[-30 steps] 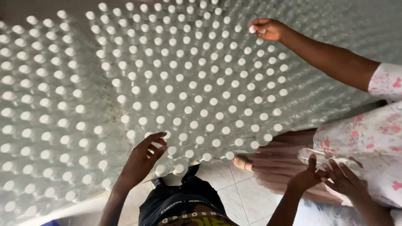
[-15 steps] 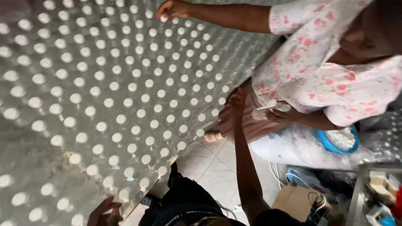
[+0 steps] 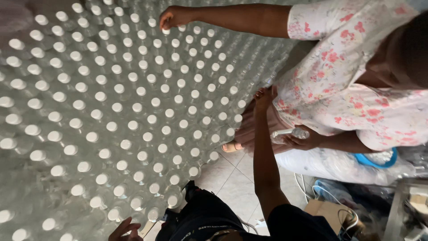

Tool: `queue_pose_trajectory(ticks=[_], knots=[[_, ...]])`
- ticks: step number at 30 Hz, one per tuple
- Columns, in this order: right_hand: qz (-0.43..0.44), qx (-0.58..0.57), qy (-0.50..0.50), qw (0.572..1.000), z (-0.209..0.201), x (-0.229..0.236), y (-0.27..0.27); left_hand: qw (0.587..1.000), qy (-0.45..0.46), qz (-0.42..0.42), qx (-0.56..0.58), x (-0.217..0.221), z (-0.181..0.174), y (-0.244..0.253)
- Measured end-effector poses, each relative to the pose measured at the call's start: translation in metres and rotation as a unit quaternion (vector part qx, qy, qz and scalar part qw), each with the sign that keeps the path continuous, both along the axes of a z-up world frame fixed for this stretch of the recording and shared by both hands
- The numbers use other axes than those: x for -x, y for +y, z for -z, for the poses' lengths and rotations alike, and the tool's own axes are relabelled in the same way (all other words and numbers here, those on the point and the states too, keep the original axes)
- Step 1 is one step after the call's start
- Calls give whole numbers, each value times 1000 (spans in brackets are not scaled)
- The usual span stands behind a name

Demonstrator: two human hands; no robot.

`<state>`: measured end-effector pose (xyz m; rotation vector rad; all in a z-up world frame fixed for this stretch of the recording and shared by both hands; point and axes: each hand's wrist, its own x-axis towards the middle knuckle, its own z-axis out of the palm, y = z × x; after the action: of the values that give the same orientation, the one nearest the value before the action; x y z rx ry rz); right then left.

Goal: The person picks up clear plastic bottles from a large collection on the floor and screws white caps onto them by hand. Another person is visible nearby, also handling bottles and caps.

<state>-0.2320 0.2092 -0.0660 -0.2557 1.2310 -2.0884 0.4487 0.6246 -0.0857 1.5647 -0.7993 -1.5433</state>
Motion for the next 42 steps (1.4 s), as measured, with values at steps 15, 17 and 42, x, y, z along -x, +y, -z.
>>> queue_pose_trajectory(ticks=[15,17,42], knots=[[-142,-61,289,945,-150,-156,90,970,-156,-175,61,50,-229,-33],[-279,2,337,899,-144,-179,77,969,-163,-176,60,41,-225,-28],[-526,143,828,134,-116,-652,57,948,-163,-247,119,-46,-212,98]])
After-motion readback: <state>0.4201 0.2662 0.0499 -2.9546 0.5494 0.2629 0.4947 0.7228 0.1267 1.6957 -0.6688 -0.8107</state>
